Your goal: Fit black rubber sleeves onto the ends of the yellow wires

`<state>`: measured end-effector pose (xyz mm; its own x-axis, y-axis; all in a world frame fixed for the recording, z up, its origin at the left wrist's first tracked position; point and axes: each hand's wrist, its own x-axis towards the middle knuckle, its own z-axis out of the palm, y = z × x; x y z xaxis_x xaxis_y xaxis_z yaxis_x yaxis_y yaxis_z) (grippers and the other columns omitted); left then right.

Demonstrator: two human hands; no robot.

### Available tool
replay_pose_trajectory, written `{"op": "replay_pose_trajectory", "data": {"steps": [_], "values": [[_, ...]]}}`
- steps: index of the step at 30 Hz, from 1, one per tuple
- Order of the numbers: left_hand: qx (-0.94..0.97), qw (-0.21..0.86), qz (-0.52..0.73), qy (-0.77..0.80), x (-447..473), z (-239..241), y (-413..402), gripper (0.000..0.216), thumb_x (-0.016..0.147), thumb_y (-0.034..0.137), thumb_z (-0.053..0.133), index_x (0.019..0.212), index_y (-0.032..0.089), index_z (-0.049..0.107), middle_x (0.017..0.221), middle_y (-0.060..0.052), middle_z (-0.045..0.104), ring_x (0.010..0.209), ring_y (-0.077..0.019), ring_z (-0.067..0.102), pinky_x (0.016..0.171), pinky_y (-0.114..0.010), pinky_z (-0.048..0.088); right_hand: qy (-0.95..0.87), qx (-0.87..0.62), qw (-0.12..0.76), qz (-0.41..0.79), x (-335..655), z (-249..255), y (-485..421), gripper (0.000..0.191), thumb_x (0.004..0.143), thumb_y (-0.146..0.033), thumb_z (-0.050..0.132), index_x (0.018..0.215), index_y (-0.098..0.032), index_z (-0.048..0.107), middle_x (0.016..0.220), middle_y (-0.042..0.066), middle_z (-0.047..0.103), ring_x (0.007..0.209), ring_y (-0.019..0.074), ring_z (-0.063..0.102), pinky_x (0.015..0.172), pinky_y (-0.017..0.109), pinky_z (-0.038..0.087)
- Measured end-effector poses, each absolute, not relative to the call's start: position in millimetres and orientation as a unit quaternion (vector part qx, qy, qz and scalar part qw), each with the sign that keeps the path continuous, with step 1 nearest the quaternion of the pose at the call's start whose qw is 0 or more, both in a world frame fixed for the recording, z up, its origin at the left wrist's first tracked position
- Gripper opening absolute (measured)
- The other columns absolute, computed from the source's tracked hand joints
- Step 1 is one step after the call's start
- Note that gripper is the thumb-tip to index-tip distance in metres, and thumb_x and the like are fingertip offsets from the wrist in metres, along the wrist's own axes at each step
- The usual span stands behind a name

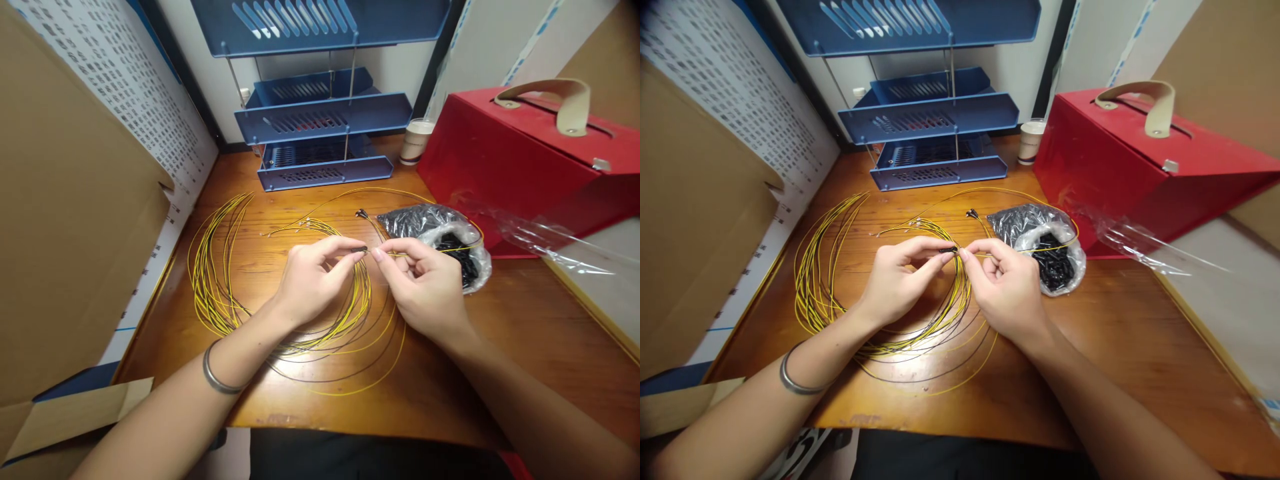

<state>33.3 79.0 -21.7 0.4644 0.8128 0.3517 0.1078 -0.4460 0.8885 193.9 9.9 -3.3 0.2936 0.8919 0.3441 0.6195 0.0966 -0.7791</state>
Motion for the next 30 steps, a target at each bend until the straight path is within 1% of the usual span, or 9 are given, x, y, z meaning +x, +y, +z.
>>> {"op": "replay_pose_trajectory", "data": {"steps": [5,20,24,27,30], "values": [[0.766,0.399,0.395,0.313,32.3,-19.7,78.7,0.016,0.091,0.025,0.068,0.101,0.018,0.077,0.093,-0.002,0.08,0.075,-0.0129,0.075,0.067,-0.02,0.056,-0.572,-0.664,0.455,0.16,192.4,-1.5,9.7,0.014,0.088,-0.027,0.065,0.082,-0.015,0.07,0.047,-0.009,0.033,0.042,0.0059,0.029,0.044,0.023,0.024],[0.771,0.416,0.381,0.297,30.5,-17.2,80.8,0.015,0.091,0.023,0.067,0.101,0.016,0.076,0.091,-0.002,0.08,0.074,-0.0115,0.074,0.07,-0.018,0.057,-0.556,-0.659,0.453,0.228,195.9,-3.5,10.1,0.02,0.091,-0.033,0.064,0.085,-0.015,0.07,0.049,-0.008,0.036,0.044,0.0066,0.031,0.043,0.023,0.023],[0.77,0.421,0.372,0.301,30.8,-16.3,81.0,0.015,0.091,0.023,0.067,0.101,0.016,0.076,0.092,-0.002,0.08,0.077,-0.0129,0.075,0.071,-0.019,0.058,-0.557,-0.664,0.445,0.228,196.3,-5.3,11.1,0.019,0.091,-0.033,0.063,0.086,-0.015,0.068,0.05,-0.008,0.036,0.044,0.0071,0.033,0.044,0.023,0.025],[0.754,0.434,0.385,0.309,31.8,-17.1,80.5,0.015,0.091,0.025,0.067,0.101,0.017,0.076,0.094,-0.003,0.08,0.082,-0.0147,0.076,0.073,-0.02,0.059,-0.552,-0.67,0.435,0.24,195.7,-4.7,12.5,0.019,0.091,-0.035,0.063,0.089,-0.016,0.066,0.051,-0.008,0.038,0.045,0.0076,0.035,0.045,0.022,0.027],[0.744,0.442,0.394,0.311,32.3,-18.5,80.1,0.017,0.091,0.026,0.067,0.101,0.017,0.076,0.095,-0.004,0.08,0.085,-0.0158,0.077,0.075,-0.022,0.059,-0.545,-0.661,0.435,0.277,195.7,-2.9,12.9,0.021,0.092,-0.039,0.061,0.093,-0.017,0.062,0.055,-0.007,0.043,0.047,0.0083,0.039,0.045,0.022,0.029]]}}
